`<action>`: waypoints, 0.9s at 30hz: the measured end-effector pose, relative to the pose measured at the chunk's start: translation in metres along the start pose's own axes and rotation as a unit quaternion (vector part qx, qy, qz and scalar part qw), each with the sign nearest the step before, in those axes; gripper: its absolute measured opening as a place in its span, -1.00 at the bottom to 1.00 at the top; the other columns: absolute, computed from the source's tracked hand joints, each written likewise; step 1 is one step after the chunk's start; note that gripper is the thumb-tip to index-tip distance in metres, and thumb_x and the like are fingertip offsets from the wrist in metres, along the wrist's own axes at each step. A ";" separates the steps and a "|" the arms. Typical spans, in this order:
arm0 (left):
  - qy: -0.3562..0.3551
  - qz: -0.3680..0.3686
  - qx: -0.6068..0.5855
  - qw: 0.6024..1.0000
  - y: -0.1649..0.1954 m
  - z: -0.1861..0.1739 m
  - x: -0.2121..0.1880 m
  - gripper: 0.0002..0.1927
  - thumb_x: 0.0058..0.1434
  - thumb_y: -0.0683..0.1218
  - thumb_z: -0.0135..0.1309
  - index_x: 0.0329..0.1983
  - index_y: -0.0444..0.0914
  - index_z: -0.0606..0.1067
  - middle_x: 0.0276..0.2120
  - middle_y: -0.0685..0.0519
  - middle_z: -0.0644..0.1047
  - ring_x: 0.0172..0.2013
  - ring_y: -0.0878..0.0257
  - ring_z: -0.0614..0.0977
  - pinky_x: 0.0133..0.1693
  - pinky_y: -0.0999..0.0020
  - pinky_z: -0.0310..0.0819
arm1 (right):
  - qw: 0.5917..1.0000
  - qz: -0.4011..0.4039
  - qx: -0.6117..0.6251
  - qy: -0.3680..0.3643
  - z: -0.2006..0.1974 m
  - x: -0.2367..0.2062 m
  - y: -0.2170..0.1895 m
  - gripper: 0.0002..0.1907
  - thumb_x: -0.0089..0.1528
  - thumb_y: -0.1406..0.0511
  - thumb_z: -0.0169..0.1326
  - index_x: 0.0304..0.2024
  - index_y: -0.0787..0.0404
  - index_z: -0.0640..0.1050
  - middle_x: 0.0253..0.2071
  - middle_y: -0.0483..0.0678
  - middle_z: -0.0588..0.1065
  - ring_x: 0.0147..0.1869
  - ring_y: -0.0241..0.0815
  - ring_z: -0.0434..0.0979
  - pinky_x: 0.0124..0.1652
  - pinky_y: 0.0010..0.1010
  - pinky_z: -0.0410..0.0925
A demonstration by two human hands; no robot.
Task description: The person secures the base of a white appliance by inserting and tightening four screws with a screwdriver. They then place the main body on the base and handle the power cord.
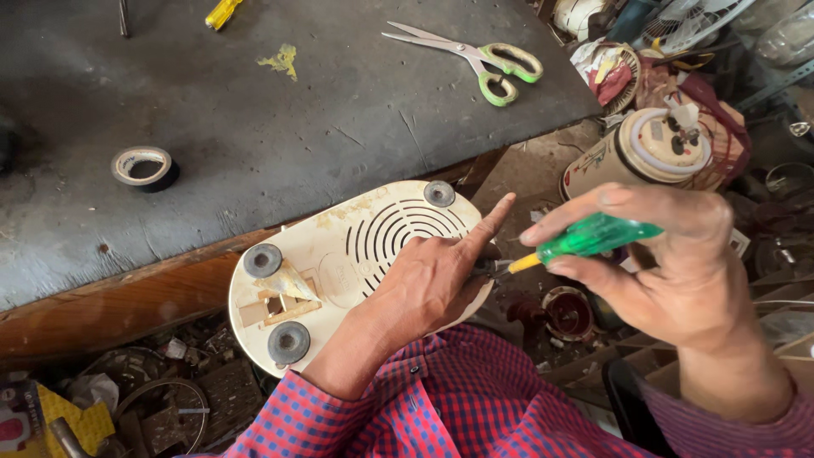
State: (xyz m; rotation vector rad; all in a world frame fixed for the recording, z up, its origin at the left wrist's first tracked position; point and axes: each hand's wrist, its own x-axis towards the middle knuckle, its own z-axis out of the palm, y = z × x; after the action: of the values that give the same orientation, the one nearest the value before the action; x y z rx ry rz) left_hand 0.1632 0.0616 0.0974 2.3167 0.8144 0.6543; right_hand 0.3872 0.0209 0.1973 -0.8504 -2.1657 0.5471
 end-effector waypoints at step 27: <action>0.051 -0.003 -0.062 0.997 -0.005 -0.008 -0.016 -0.01 0.13 -0.23 0.14 0.58 -0.18 -0.07 -0.12 -0.16 0.60 -0.08 -0.11 0.54 -0.01 0.05 0.41 | 0.985 -0.004 -0.072 0.154 -0.044 -0.047 0.046 -0.19 0.36 0.53 0.24 0.49 0.19 0.06 -0.09 0.23 0.58 -0.06 0.01 0.71 -0.07 -0.39 0.58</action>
State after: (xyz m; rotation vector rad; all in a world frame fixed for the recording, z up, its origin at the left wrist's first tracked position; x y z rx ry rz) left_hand 0.1448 0.0566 0.0959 2.1823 0.8025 0.8037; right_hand 0.4635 0.0245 0.1753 -0.9365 -1.9391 0.2384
